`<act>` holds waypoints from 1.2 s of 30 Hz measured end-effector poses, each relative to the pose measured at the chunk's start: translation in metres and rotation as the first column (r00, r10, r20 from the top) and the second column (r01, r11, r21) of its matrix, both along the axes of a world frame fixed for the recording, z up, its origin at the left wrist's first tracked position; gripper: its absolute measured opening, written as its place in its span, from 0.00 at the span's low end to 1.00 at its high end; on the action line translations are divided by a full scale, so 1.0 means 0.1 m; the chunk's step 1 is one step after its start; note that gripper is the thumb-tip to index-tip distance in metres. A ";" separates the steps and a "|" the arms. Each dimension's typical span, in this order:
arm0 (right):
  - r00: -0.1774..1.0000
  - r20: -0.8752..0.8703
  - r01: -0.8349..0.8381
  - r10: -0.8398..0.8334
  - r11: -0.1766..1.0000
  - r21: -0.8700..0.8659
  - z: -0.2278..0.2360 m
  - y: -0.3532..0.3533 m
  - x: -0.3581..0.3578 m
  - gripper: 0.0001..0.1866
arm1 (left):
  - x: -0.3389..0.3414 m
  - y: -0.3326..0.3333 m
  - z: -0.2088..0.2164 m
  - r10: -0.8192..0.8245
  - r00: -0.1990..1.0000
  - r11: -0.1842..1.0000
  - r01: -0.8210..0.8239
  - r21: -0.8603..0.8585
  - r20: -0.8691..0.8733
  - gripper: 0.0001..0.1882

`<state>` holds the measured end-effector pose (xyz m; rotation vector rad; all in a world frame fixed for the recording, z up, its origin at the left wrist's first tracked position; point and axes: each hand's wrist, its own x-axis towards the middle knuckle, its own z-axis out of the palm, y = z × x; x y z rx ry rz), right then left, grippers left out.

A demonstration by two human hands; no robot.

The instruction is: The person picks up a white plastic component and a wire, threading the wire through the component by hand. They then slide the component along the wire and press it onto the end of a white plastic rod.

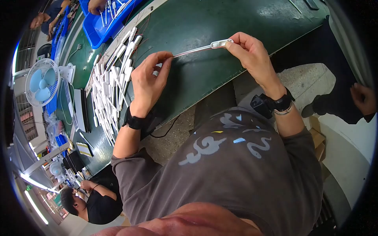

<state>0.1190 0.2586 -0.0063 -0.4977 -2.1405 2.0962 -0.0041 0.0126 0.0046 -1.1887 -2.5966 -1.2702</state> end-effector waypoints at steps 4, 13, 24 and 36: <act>1.000 0.010 -0.002 0.002 0.999 -0.045 -0.01 0.00 0.00 0.07 | -0.01 -0.02 -0.01 -0.003 0.995 1.000 0.003 0.000 0.101 0.06; 1.000 0.002 -0.021 0.021 0.995 -0.095 -0.01 0.01 0.00 0.07 | -0.11 -0.06 -0.04 -0.104 0.659 0.980 -0.059 0.189 0.745 0.06; 0.998 -0.001 -0.065 0.066 0.992 -0.110 -0.03 0.06 0.00 0.07 | -0.18 -0.06 0.02 -0.162 0.557 0.987 0.076 0.144 0.815 0.11; 0.996 -0.019 -0.085 0.085 0.996 -0.034 -0.03 0.05 0.01 0.06 | -0.16 0.01 0.00 -0.192 0.754 0.960 0.279 -0.041 0.628 0.13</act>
